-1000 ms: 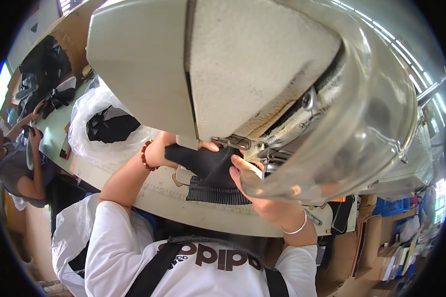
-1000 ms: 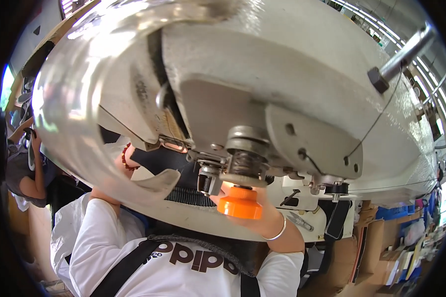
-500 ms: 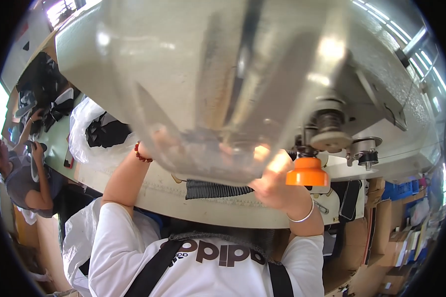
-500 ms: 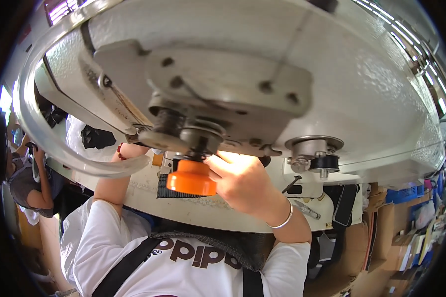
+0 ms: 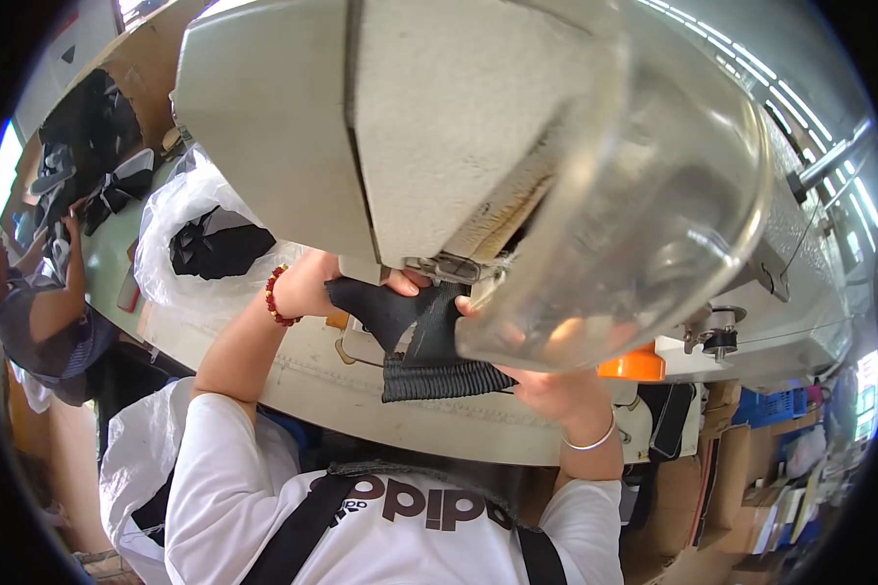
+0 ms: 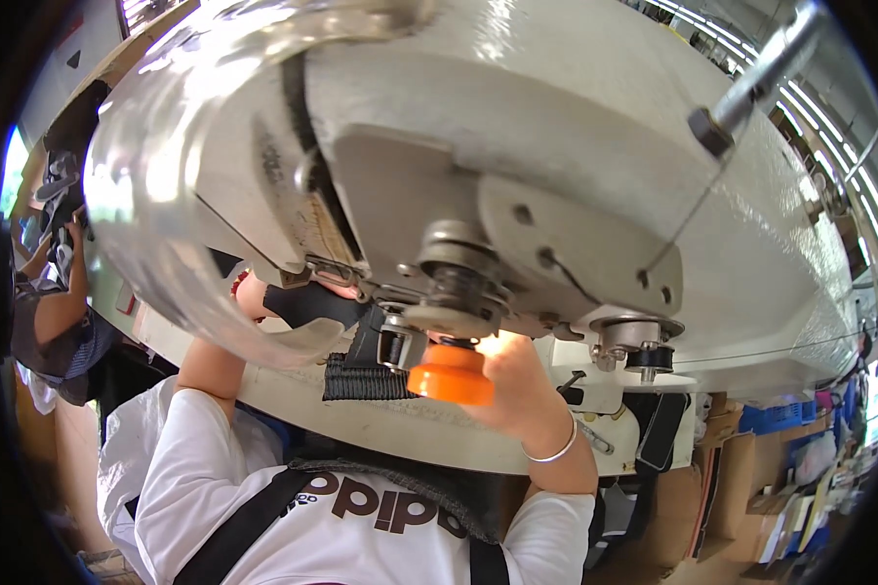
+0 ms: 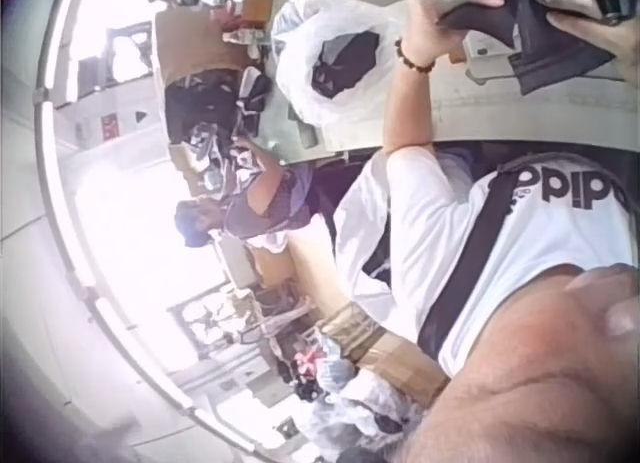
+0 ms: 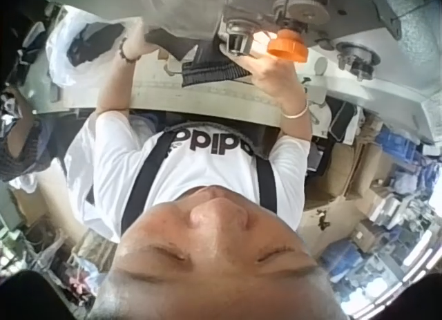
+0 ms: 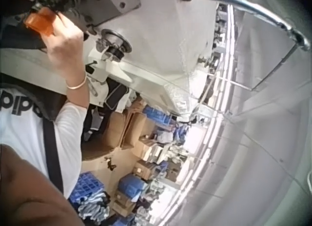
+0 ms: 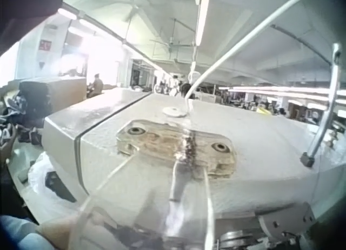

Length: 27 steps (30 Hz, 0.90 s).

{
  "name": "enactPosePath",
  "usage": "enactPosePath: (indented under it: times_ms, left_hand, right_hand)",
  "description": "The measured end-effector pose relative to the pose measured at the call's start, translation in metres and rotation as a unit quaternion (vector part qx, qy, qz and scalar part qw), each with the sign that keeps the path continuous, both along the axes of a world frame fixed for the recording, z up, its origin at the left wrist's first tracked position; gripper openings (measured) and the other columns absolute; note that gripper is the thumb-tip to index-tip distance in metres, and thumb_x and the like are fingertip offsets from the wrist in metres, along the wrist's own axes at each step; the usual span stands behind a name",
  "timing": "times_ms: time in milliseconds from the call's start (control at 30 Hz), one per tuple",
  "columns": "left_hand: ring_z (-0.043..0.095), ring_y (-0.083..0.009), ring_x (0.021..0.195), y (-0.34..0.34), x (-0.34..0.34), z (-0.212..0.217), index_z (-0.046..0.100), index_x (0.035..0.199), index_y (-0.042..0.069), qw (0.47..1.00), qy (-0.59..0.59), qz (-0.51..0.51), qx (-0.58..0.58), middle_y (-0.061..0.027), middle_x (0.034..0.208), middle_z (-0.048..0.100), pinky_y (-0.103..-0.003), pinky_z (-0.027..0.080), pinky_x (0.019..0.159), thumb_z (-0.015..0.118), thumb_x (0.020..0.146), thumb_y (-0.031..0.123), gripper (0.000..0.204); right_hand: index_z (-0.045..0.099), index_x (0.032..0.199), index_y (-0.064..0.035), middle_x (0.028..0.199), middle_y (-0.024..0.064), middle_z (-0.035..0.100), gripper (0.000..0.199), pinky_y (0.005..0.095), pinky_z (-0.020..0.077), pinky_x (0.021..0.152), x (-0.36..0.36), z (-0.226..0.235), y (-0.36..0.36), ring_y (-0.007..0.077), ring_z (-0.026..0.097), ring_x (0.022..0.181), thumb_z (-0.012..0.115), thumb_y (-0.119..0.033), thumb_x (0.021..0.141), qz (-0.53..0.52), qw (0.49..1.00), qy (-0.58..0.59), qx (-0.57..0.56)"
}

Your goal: Stitching components of a shoe upper using an industrial sewing machine.

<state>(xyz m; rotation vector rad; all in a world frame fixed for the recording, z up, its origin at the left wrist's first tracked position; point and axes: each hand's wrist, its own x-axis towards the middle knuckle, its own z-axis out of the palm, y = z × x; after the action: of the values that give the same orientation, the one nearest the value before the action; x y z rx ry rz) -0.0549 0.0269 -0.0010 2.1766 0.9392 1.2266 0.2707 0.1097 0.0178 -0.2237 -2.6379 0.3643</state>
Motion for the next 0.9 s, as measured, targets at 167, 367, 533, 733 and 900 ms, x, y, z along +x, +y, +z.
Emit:
enactPosePath:
  times_ms: [167, 367, 533, 733, 900]
  left_hand:
    - [0.072, -0.0302, 0.116, 0.002, 0.0, 0.007, 0.08, 0.112, 0.006, 0.997, 0.058, 0.014, 0.055, -0.0115, 0.12, 0.078, -0.04, 0.053, 0.103, 0.082, 0.068, -0.003, 0.045]
    - [0.07, -0.0292, 0.117, 0.003, -0.001, 0.001, 0.081, 0.113, 0.008, 0.999, 0.038, 0.015, 0.033, -0.0083, 0.119, 0.078, -0.039, 0.054, 0.1, 0.081, 0.07, -0.005, 0.045]
    - [0.071, -0.0266, 0.112, 0.004, 0.0, -0.004, 0.082, 0.112, 0.013, 0.991, 0.07, 0.063, 0.098, -0.0045, 0.116, 0.079, -0.038, 0.054, 0.096, 0.081, 0.075, -0.005, 0.042]
    - [0.071, -0.0281, 0.11, 0.003, 0.0, -0.006, 0.083, 0.113, 0.016, 0.988, 0.078, 0.082, 0.11, -0.0048, 0.116, 0.077, -0.038, 0.054, 0.094, 0.082, 0.072, -0.006, 0.046]
    - [0.07, -0.0291, 0.111, 0.001, 0.0, -0.006, 0.083, 0.113, 0.018, 0.984, 0.094, 0.096, 0.115, -0.006, 0.119, 0.076, -0.038, 0.054, 0.093, 0.081, 0.067, -0.008, 0.053]
  right_hand:
    - [0.077, 0.119, -0.0059, 0.142, 0.0081, 0.068, 0.053, 0.0396, 0.0552, 0.106, -0.003, -0.001, -0.007, 0.0274, 0.069, 0.124, 0.064, 0.011, 0.071, -0.01, 1.0, -0.012, 0.015]
    - [0.079, 0.118, -0.006, 0.134, 0.0092, 0.073, 0.056, 0.0408, 0.0549, 0.106, -0.009, 0.009, -0.015, 0.0288, 0.07, 0.123, 0.061, 0.012, 0.067, -0.016, 0.994, 0.018, 0.11]
    - [0.078, 0.121, -0.0072, 0.134, 0.0091, 0.073, 0.06, 0.0408, 0.0538, 0.108, -0.01, 0.007, -0.012, 0.0282, 0.069, 0.125, 0.06, 0.014, 0.068, -0.028, 0.998, 0.028, 0.053]
    - [0.078, 0.126, -0.0094, 0.138, 0.0076, 0.07, 0.066, 0.0406, 0.0532, 0.11, -0.004, -0.004, -0.008, 0.0266, 0.068, 0.125, 0.058, 0.015, 0.067, -0.061, 0.995, -0.005, 0.078]
    - [0.076, 0.131, -0.0164, 0.14, 0.0015, 0.07, 0.07, 0.0397, 0.0542, 0.107, 0.0, -0.005, -0.009, 0.0246, 0.069, 0.122, 0.056, 0.011, 0.07, -0.092, 0.978, -0.026, 0.183]
